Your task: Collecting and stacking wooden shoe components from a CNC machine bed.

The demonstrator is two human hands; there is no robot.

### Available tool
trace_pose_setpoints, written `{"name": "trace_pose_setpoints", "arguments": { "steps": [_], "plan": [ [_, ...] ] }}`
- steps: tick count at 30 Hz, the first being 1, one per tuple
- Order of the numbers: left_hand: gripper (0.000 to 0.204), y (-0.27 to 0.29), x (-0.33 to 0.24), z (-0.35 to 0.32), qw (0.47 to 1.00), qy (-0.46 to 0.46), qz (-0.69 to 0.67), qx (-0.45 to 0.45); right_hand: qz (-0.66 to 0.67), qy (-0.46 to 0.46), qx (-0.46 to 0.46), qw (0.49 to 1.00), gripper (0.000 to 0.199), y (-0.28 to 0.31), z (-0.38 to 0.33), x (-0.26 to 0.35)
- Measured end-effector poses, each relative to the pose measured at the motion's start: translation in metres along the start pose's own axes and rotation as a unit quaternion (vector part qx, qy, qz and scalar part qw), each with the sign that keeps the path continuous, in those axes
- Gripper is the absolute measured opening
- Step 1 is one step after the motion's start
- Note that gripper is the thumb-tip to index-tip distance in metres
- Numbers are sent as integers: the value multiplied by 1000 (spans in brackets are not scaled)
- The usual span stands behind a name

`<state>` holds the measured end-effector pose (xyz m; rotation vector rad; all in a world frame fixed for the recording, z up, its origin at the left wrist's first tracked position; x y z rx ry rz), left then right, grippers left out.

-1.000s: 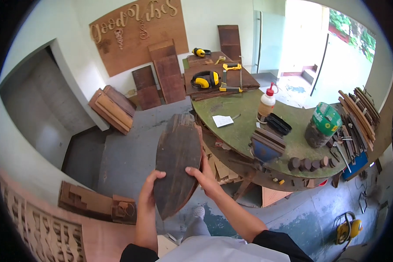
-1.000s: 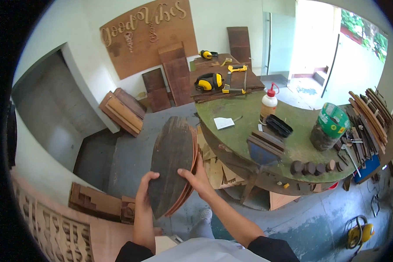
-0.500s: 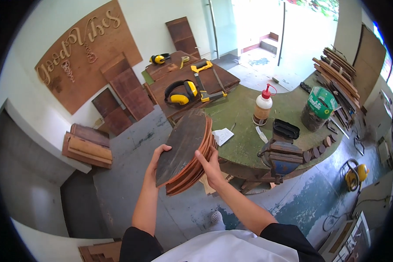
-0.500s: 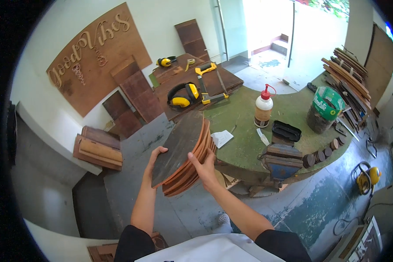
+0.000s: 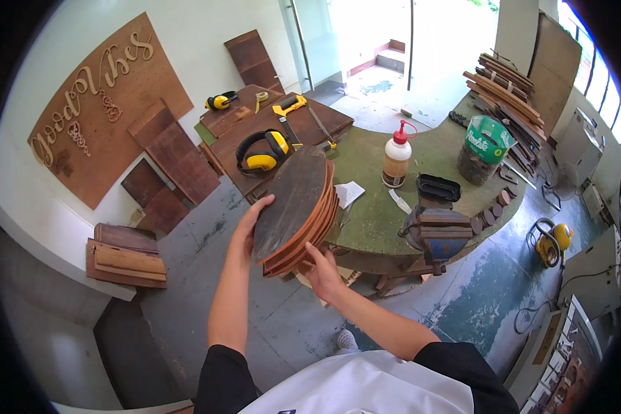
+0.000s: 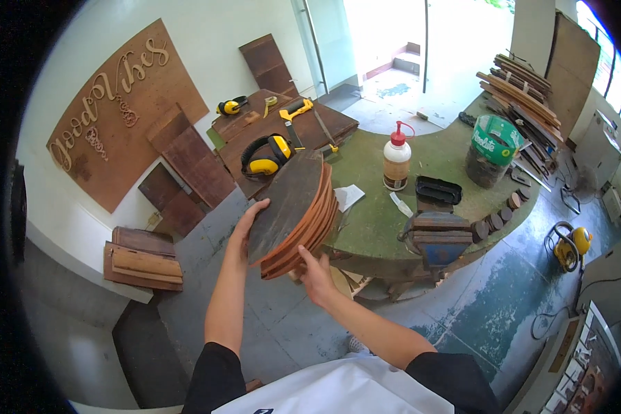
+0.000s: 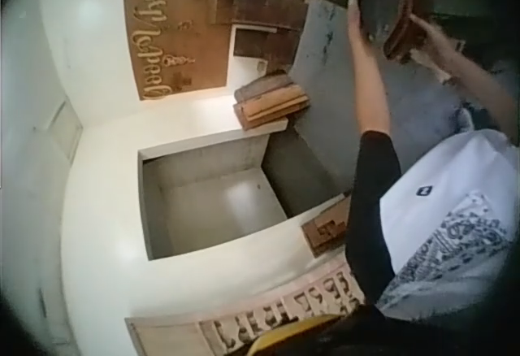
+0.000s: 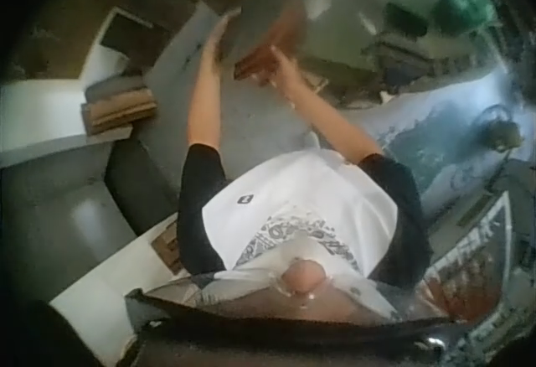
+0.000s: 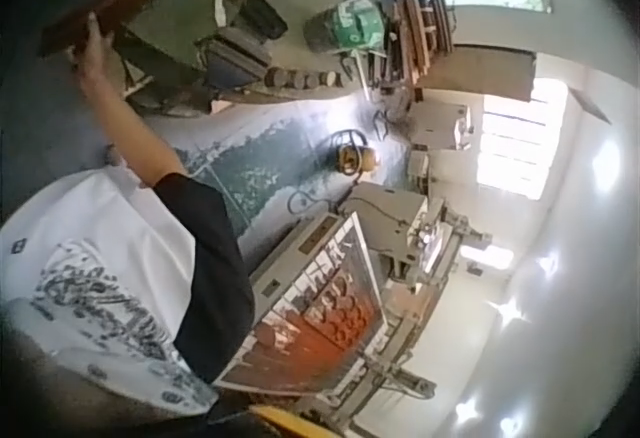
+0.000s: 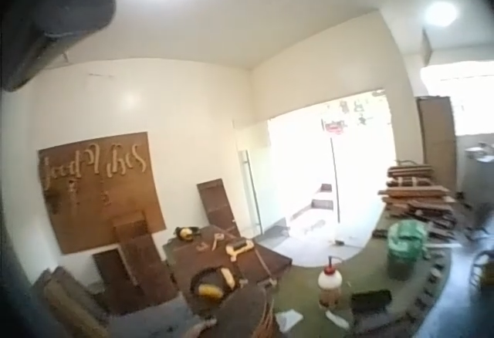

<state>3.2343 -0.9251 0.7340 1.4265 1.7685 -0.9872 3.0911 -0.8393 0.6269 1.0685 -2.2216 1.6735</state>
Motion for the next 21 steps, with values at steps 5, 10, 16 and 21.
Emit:
{"name": "trace_pose_setpoints", "arguments": {
  "steps": [5, 10, 16, 21],
  "plan": [
    [77, 38, 19, 25, 990, -135, -14, 33, 39, -102, 100, 989, 80, -6, 3, -16],
    [96, 94, 61, 34, 994, -78, -81, -6, 53, -131, -4, 990, 62, 0, 7, 0],
    [84, 220, 245, 53, 998, -6, -65, -15, -240, -6, 115, 964, 46, 12, -36, -9],
    [62, 91, 335, 108, 995, 63, -34, 74, -490, 94, 352, 792, 52, 68, -127, 51]
  ]
}}
Point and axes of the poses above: each hand's wrist, its own z-axis towards the middle knuckle, its own y-axis out of the back of the hand, x = y × z, the point moved 3 cm from there along z, towards the middle knuckle, and after that the axes turned 1 degree about -z, right-handed, at the moved point
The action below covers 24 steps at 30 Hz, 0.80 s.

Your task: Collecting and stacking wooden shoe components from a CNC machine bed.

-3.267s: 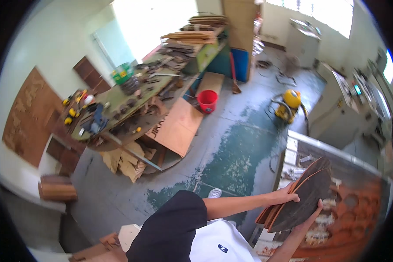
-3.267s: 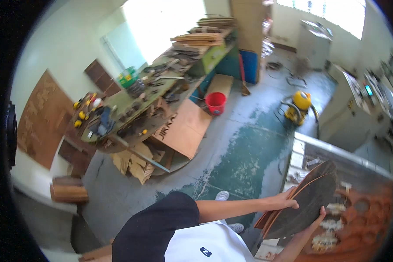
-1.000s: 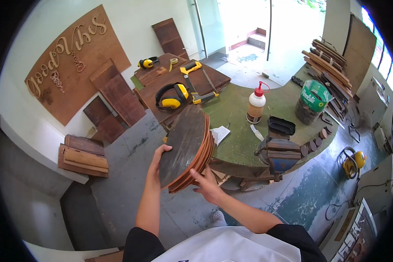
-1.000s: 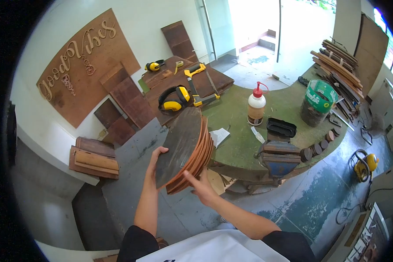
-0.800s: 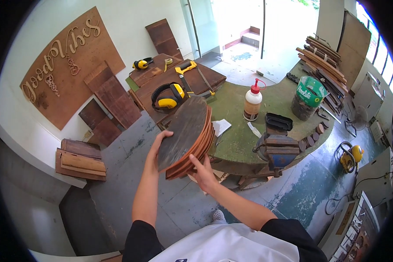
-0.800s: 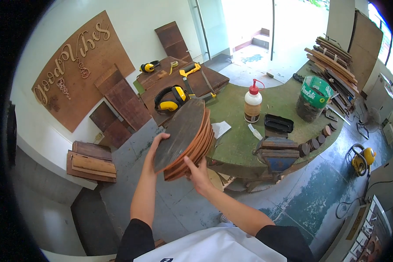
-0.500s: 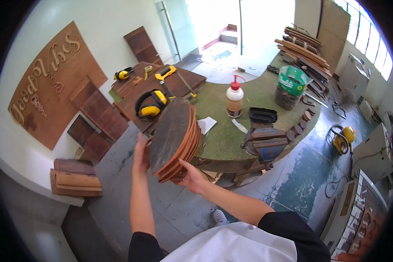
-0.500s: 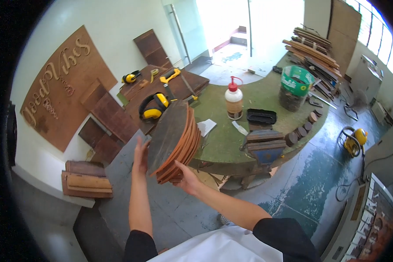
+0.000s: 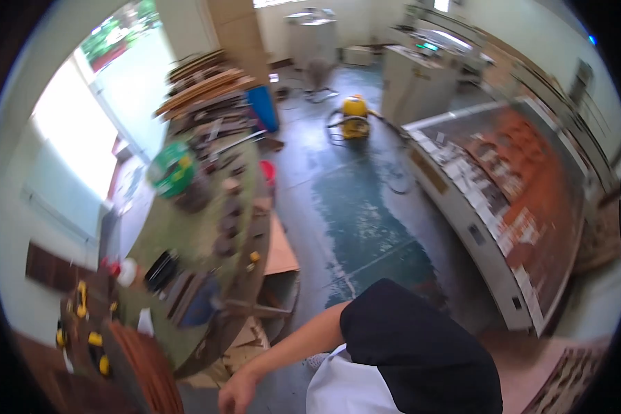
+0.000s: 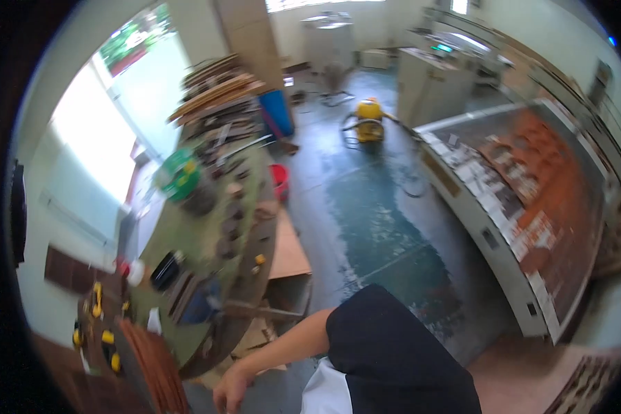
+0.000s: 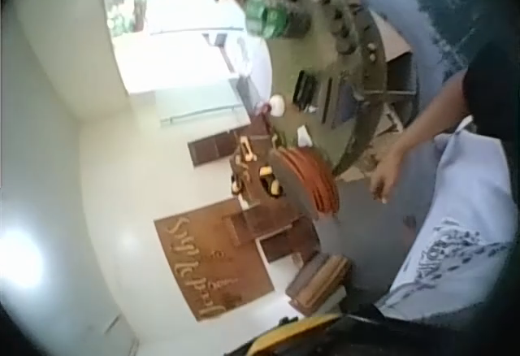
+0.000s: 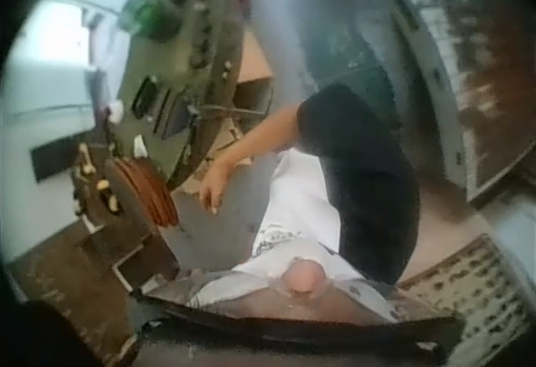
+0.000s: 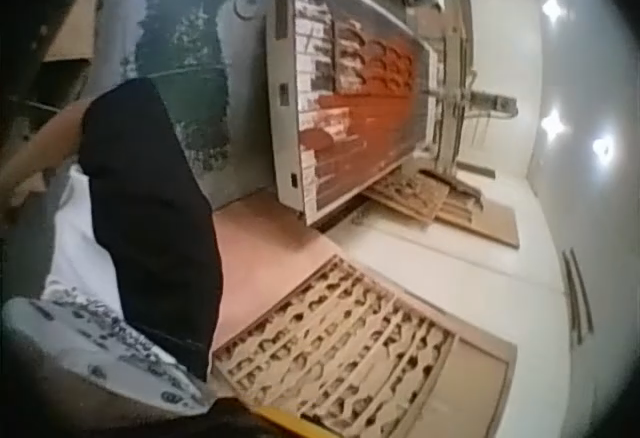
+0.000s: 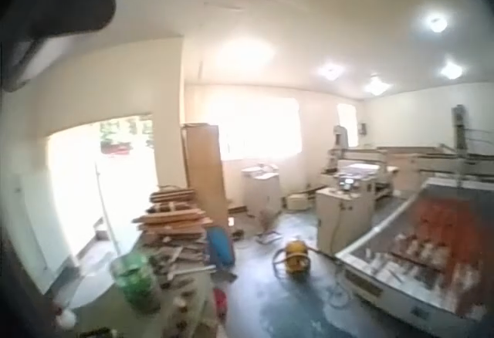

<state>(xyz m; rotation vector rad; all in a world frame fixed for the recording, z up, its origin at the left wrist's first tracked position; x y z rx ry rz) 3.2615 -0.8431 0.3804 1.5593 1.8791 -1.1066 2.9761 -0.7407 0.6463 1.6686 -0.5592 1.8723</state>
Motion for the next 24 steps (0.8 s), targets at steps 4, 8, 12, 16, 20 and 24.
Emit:
{"name": "trace_pose_setpoints", "arguments": {
  "steps": [4, 8, 12, 16, 20, 24],
  "plan": [
    [59, -111, 61, 19, 984, 66, 152, 71, -51, 20, -53, 997, 46, 47, -159, 42],
    [55, -213, 127, 10, 949, 103, 275, 110, -113, -116, -337, 927, 49, 79, -344, 10],
    [51, -292, 182, -8, 902, 132, 390, 128, -51, -289, -549, 783, 53, 59, -526, -24],
    [48, -368, 223, -14, 854, 145, 482, 132, -32, -400, -721, 565, 42, 20, -679, -93],
    [45, -434, 250, -5, 821, 150, 539, 115, -7, -417, -781, 464, 37, 7, -772, -121],
    [30, -517, 283, 39, 759, 129, 620, 154, 2, -394, -845, 362, 32, 33, -837, -114]
  ]
}}
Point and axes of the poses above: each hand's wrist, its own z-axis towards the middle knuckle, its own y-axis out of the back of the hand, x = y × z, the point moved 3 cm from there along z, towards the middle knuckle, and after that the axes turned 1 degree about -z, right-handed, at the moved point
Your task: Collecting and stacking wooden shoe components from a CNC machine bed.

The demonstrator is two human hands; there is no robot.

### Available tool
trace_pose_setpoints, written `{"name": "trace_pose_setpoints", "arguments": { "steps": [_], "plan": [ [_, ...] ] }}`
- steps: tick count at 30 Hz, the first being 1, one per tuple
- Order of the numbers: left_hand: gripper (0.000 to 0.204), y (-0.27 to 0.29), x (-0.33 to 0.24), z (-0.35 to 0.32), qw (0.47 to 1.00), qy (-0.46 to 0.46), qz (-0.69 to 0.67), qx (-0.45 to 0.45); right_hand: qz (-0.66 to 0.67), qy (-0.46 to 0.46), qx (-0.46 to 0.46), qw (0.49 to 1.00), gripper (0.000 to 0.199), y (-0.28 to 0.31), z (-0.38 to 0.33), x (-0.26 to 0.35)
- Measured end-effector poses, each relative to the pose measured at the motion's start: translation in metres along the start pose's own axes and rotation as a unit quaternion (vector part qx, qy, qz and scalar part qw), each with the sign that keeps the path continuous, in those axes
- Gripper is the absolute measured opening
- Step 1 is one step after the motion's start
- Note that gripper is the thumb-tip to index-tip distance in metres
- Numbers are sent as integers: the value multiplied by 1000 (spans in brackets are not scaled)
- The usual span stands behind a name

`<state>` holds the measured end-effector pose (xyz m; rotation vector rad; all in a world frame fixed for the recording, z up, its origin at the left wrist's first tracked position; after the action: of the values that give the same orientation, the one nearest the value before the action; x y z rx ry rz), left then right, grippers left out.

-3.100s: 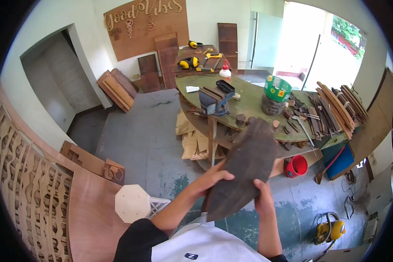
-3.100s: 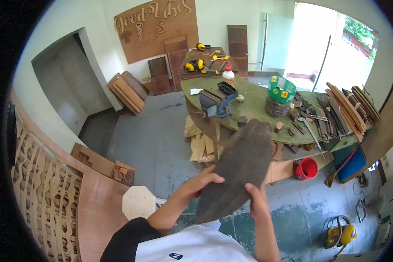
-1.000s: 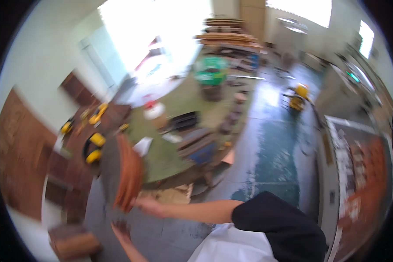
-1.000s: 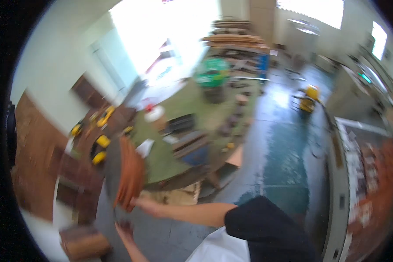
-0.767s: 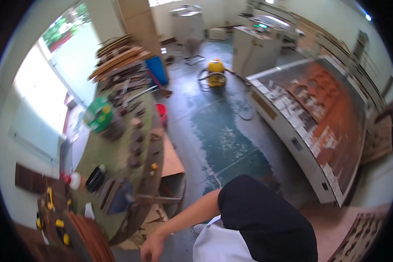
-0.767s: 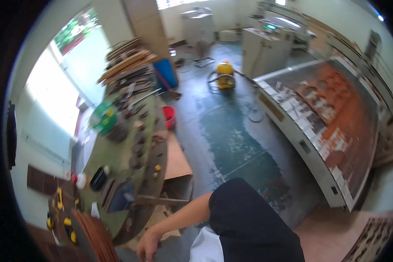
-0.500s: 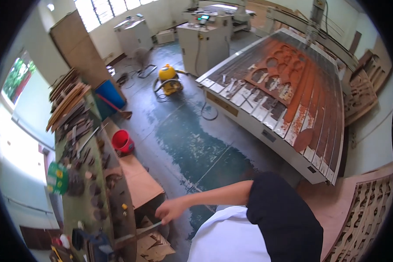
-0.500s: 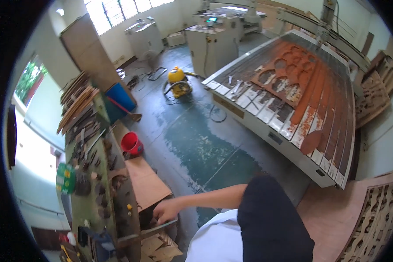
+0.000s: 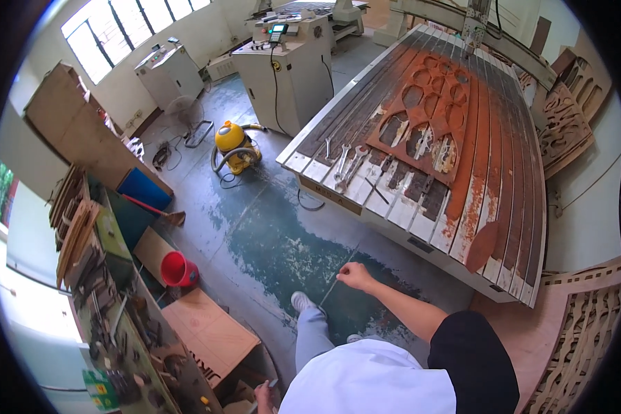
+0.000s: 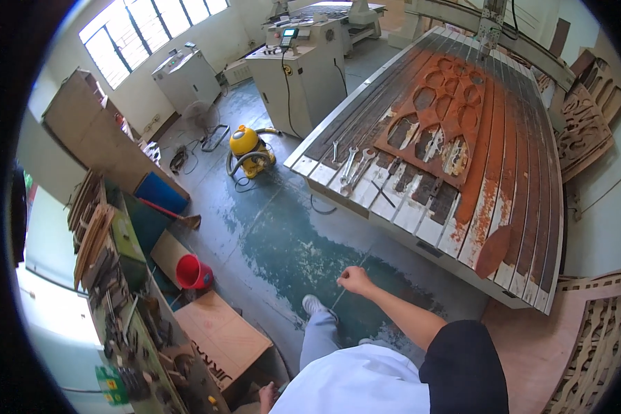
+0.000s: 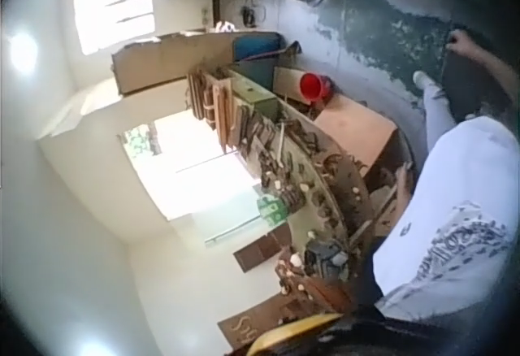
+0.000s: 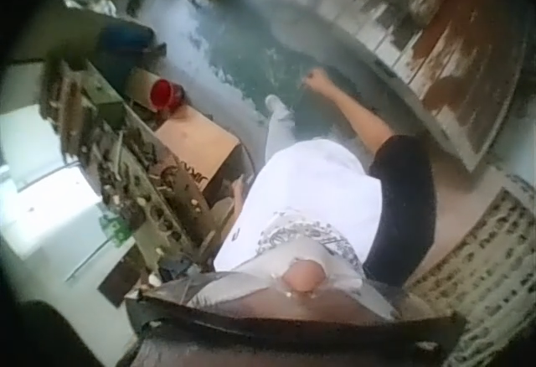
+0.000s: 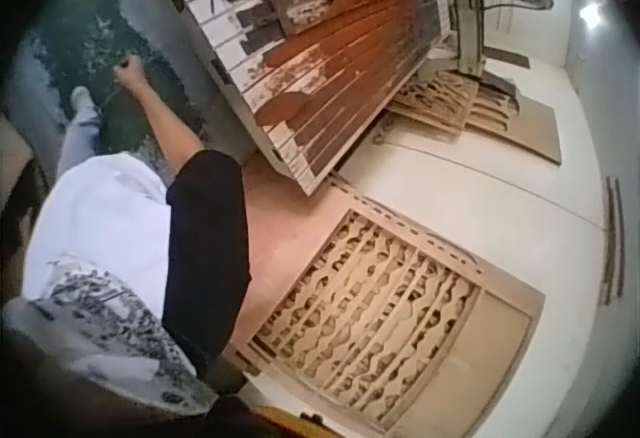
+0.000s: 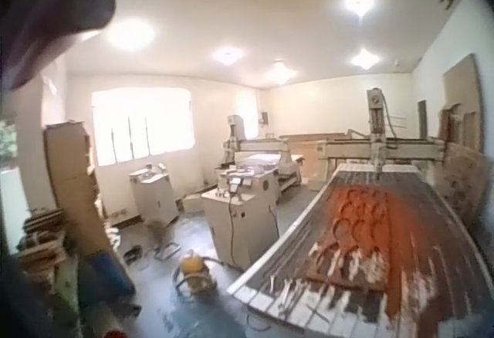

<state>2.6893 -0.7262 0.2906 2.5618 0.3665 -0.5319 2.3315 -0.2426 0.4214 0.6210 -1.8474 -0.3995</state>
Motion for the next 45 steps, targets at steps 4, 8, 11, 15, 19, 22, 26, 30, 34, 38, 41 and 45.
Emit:
{"name": "trace_pose_setpoints", "arguments": {
  "steps": [4, 8, 11, 15, 19, 22, 26, 30, 34, 38, 41, 45],
  "plan": [
    [18, -19, -9, 74, 997, 59, -20, 49, 7, 29, -92, 995, 29, 5, 120, 42],
    [17, -77, -164, 149, 983, 19, -9, 181, -36, 16, -245, 969, 25, 68, 268, 28],
    [18, -90, -249, 185, 984, 3, 34, 177, -106, -79, -342, 930, 28, 100, 350, 37],
    [18, -63, -339, 219, 985, -9, 95, 144, -98, -148, -348, 921, 27, 103, 414, 68],
    [19, -53, -419, 242, 975, -27, 177, 134, -129, -191, -355, 906, 21, 108, 446, 55],
    [20, -73, -478, 256, 959, -53, 239, 145, -152, -214, -405, 876, 17, 126, 449, 36],
    [22, -88, -535, 249, 943, -124, 275, 138, -42, -167, -297, 939, 13, 124, 442, 25],
    [29, -181, -629, 206, 910, -233, 267, 213, 517, -208, -311, 770, 18, 129, 355, -9],
    [28, -257, -664, 150, 892, -235, 303, 238, 514, -214, -394, 731, 20, 168, 298, -41],
    [31, -289, -654, 135, 866, -261, 335, 263, 523, -222, -409, 714, 22, 178, 297, -71],
    [31, -292, -633, 117, 868, -237, 369, 231, 528, -232, -389, 718, 21, 179, 295, -80],
    [32, -288, -591, 89, 881, -173, 384, 218, 561, -221, -368, 708, 18, 175, 302, -73]
  ]
}}
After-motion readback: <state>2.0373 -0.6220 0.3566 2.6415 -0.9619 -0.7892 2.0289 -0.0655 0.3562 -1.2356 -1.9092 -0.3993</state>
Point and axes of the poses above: each hand's wrist, its own z-axis towards the middle knuckle, its own y-axis out of the back of the hand, x = y × z, the point moved 3 cm from there along z, towards the middle knuckle, and after that the axes turned 1 degree about -z, right-handed, at the moved point
